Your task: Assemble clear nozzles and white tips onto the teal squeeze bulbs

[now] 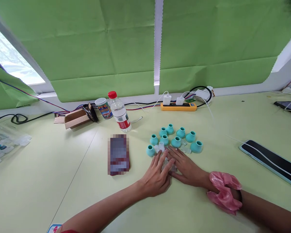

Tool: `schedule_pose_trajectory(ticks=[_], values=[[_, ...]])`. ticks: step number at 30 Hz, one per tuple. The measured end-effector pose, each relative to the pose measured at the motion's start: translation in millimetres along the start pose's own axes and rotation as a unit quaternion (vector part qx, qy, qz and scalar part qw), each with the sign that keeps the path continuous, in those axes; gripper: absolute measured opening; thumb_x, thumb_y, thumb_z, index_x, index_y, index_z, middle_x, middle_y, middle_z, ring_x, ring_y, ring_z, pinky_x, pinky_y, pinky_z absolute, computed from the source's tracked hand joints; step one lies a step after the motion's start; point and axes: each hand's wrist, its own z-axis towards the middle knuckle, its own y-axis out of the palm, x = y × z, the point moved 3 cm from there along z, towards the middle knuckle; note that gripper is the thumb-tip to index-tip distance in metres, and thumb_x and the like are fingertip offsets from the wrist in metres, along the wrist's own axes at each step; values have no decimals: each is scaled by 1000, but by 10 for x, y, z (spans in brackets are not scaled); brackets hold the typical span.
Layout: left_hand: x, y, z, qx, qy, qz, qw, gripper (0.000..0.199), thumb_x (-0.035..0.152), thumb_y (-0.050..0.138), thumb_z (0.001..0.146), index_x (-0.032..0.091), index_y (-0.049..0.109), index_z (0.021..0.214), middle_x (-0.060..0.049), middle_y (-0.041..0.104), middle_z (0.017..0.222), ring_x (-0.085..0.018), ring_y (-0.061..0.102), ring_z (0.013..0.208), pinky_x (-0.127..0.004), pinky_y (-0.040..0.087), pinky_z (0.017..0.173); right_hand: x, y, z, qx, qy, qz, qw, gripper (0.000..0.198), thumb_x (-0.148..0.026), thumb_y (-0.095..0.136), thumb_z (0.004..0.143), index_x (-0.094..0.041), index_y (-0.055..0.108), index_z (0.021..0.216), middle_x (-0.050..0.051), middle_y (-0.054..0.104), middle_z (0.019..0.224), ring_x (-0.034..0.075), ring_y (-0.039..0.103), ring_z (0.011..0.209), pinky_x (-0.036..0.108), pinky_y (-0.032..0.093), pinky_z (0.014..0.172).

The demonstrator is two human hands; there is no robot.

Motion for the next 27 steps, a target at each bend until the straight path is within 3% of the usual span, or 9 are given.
schedule_pose_trajectory(ticks=[5, 9, 15, 20, 23, 27], values=[[2, 4, 4, -39, -10, 18, 999, 55, 27, 38, 80, 7, 23, 129, -25, 21, 137, -33, 10, 129, -56, 20, 99, 46, 1, -2, 58, -14, -3, 998, 46, -29, 44, 81, -7, 43, 122, 18, 49, 121, 27, 32, 123, 46, 38, 96], [22, 1, 15, -76, 31, 18, 996, 50, 21, 38, 82, 10, 25, 129, -24, 15, 139, -32, 5, 129, -53, 23, 99, 65, -14, -46, 121, -9, 7, 993, 38, -16, 39, 81, -7, 45, 117, 18, 49, 121, 24, 38, 119, 40, 43, 93], [-12, 56, 28, -66, 15, 22, 997, 42, 19, 37, 86, 14, 27, 126, -23, 14, 139, -32, 5, 129, -54, 23, 98, 68, 34, -20, 48, -15, 26, 998, 51, -14, 35, 80, -7, 28, 130, 17, 39, 130, 24, 28, 125, 45, 35, 98], [-19, 74, 12, 1, 24, 40, 999, 41, 22, 38, 87, 15, 28, 125, -23, 6, 140, -35, -5, 128, -56, 24, 97, 0, 5, 96, 11, -42, 12, 999, 64, -23, 39, 79, -7, 13, 136, 16, 20, 140, 27, 13, 129, 50, 26, 101], [-19, 66, 6, 1, 11, 50, 999, 44, 24, 40, 86, 14, 26, 127, -23, 7, 140, -37, -4, 127, -56, 25, 97, -28, 4, 174, -31, -65, -11, 997, 63, -26, 40, 79, -12, 16, 136, 13, 22, 140, 27, 16, 129, 55, 20, 101], [1, 46, 1, -2, 12, 59, 998, 45, 24, 38, 85, 12, 26, 127, -23, 15, 139, -36, 0, 128, -56, 24, 98, -9, 3, 180, 10, -65, -27, 997, 54, -27, 42, 79, -9, 33, 129, 16, 38, 131, 28, 30, 123, 54, 25, 98]])
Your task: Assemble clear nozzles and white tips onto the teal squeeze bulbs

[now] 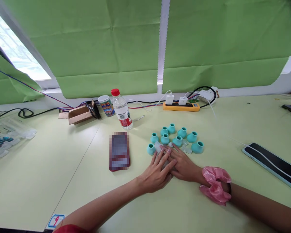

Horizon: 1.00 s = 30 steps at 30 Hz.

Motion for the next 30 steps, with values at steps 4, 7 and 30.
schedule_pose_trajectory(ticks=[4, 7, 30], values=[[-10, -26, -6, 17, -25, -5, 1000, 51, 22, 38, 83, 5, 22, 128, -27, 16, 137, -36, 0, 128, -55, 25, 98, 31, -2, -53, 73, 27, -10, 997, 34, -25, 43, 80, -7, 53, 107, 18, 56, 107, 27, 47, 106, 52, 33, 93], [-18, -30, -2, 12, -13, -28, 999, 53, 21, 37, 82, 4, 17, 129, -27, 21, 135, -33, 6, 129, -53, 27, 98, 42, -43, -71, 134, 33, 2, 990, 26, -19, 43, 80, -9, 54, 101, 17, 57, 104, 25, 48, 106, 49, 36, 92], [81, -79, -195, -75, -24, 53, 995, 51, 34, 29, 87, 6, 26, 129, -20, 20, 139, -31, 10, 130, -50, 18, 102, -105, -109, -241, 13, -46, -20, 999, 52, -32, 46, 80, -6, 38, 125, 19, 32, 134, 31, 21, 127, 56, 27, 97]])
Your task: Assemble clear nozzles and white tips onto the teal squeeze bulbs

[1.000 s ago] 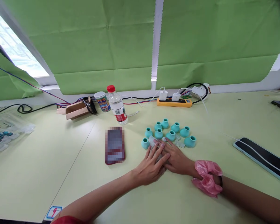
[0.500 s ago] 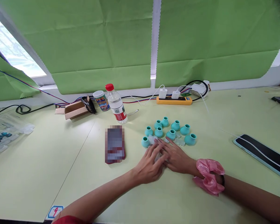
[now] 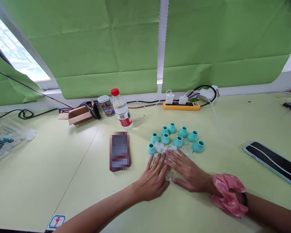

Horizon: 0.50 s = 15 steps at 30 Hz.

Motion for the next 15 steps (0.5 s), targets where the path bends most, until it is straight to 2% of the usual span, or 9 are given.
schedule_pose_trajectory(ticks=[2, 5, 9, 11, 12, 15], values=[[5, 29, 65, -7, -3, -10, 1000, 47, 30, 27, 88, 4, 28, 127, -20, 22, 138, -29, 8, 130, -48, 18, 103, -15, 25, -30, -39, 16, -6, 999, 58, -38, 45, 80, -9, 33, 129, 18, 30, 135, 31, 22, 126, 58, 27, 96], [4, 67, 175, 4, 6, -21, 1000, 47, 27, 28, 87, 3, 26, 128, -20, 22, 138, -28, 6, 130, -46, 19, 104, 32, 54, -84, -39, 43, -15, 998, 54, -33, 42, 82, -5, 34, 128, 19, 34, 133, 29, 25, 126, 54, 28, 97], [2, 123, 263, 5, 12, -30, 999, 47, 23, 30, 86, 5, 24, 129, -21, 22, 138, -28, 10, 130, -47, 23, 102, 142, 10, -103, 48, 32, 15, 998, 46, -17, 40, 80, -3, 38, 124, 20, 43, 126, 26, 30, 124, 48, 31, 99], [1, 140, 273, 12, 15, -30, 999, 43, 21, 31, 85, 6, 28, 126, -21, 25, 137, -27, 14, 130, -46, 24, 102, 184, -27, -33, 86, 30, 24, 996, 44, -14, 38, 80, -5, 39, 123, 19, 45, 125, 25, 31, 124, 47, 32, 98], [0, 143, 270, 21, 16, -29, 999, 40, 20, 31, 85, 6, 33, 123, -21, 29, 135, -27, 16, 129, -46, 25, 102, 200, -35, 26, 85, 35, 22, 995, 41, -15, 37, 82, -6, 40, 122, 19, 44, 126, 24, 30, 124, 47, 33, 98], [-5, 141, 248, 59, 17, -16, 998, 28, 19, 34, 83, 7, 48, 104, -20, 48, 119, -28, 29, 125, -47, 24, 102, 219, -7, 246, 15, 31, 32, 999, 38, -20, 33, 86, -7, 43, 120, 18, 39, 130, 24, 29, 124, 43, 35, 98]])
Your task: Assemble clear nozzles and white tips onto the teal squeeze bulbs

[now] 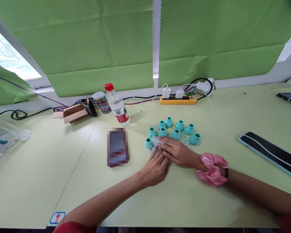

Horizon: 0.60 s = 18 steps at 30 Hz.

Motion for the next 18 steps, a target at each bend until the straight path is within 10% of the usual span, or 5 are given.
schedule_pose_trajectory(ticks=[18], values=[[-19, -89, -103, 103, 52, 4, 993, 25, 14, 40, 77, 10, 54, 98, -14, 61, 96, -25, 52, 100, -47, 36, 92, 15, 71, 137, -16, -34, 5, 999, 36, -21, 32, 87, -7, 45, 119, 12, 52, 119, 22, 44, 113, 41, 38, 96]])
